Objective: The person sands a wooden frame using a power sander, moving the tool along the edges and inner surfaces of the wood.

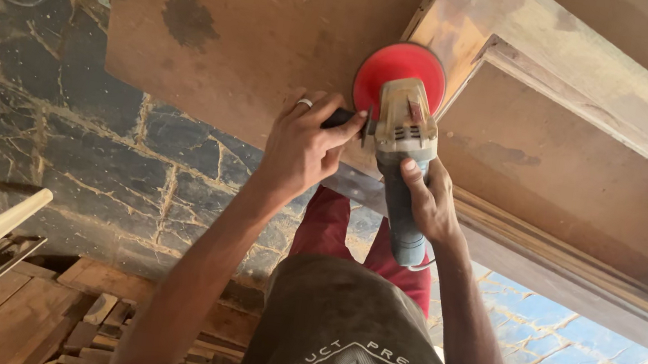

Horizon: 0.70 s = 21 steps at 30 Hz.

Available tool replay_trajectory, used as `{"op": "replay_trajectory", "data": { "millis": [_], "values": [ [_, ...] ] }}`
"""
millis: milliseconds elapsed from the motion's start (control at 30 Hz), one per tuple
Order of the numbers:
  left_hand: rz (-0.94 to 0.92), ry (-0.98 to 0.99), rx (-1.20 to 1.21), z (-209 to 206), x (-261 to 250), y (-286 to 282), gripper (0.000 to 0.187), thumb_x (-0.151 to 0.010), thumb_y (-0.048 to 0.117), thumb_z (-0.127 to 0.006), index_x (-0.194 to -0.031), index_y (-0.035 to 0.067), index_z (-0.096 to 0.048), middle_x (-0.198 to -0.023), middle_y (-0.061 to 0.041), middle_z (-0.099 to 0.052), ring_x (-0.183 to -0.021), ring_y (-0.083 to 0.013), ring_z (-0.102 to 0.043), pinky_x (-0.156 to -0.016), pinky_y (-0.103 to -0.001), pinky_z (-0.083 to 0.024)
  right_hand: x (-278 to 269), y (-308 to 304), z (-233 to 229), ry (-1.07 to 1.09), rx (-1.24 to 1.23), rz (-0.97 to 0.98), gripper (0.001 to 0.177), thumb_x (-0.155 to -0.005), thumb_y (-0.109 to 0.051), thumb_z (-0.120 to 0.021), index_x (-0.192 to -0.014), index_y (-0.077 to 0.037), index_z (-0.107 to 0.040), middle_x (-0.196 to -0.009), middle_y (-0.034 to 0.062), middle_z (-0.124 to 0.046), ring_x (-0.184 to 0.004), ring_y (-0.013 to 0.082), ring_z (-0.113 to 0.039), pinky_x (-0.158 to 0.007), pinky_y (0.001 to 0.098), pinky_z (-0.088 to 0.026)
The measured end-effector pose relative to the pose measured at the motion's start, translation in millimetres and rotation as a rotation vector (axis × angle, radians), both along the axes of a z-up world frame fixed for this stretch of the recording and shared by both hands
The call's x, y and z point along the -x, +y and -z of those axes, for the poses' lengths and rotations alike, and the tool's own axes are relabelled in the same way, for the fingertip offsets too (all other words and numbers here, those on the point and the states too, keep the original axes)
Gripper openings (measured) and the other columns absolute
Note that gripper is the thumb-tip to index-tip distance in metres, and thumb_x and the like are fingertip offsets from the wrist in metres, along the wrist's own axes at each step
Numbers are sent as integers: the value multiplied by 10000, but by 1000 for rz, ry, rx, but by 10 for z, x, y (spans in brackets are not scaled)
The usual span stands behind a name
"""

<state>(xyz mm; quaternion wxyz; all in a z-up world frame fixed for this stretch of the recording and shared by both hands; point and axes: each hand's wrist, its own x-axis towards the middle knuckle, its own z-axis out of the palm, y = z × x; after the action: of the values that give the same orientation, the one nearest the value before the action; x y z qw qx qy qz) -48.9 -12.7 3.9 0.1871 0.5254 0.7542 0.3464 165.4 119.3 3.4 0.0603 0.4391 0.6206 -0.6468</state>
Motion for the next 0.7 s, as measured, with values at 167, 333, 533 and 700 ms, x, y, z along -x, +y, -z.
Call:
{"op": "replay_trajectory", "data": {
  "millis": [167, 333, 533, 700],
  "values": [
    [20, -19, 21, -11, -135, -118, 406, -786, 61, -750, -1188, 120, -769, -1075, -111, -621, -1034, -316, -629, -1003, -474, -449, -117, -139, -87, 84, 1, 18, 650, -1044, -511, -536, -1394, 37, -546, -1178, 123, -697, -1043, 180, -633, -915, 345, -514],
    [-12, -94, 63, -14, -328, -453, 339, -840, 75, -768, -1178, 100, -774, -1098, -137, -635, -969, -312, -625, -1016, -485, -451, -286, -341, -60, -45, -17, -43, 698, -983, -549, -587, -1389, 19, -578, -1171, 157, -743, -1102, 235, -681, -972, 381, -522],
    [-36, -123, 74, 31, -627, -983, 327, -839, 98, -770, -1166, 82, -758, -1167, -140, -661, -1030, -332, -652, -969, -467, -454, -457, -663, -171, -73, -26, -154, 757, -924, -540, -619, -1456, -14, -507, -1204, 208, -733, -1177, 317, -692, -991, 422, -497],
    [9, -51, 70, 41, -470, -727, 387, -833, 121, -775, -1218, 112, -745, -1184, -134, -652, -1025, -334, -629, -970, -489, -458, -429, -470, 18, 2, -100, -150, 766, -945, -514, -615, -1493, -5, -449, -1199, 202, -710, -1178, 324, -670, -965, 435, -492]
  ]
}}
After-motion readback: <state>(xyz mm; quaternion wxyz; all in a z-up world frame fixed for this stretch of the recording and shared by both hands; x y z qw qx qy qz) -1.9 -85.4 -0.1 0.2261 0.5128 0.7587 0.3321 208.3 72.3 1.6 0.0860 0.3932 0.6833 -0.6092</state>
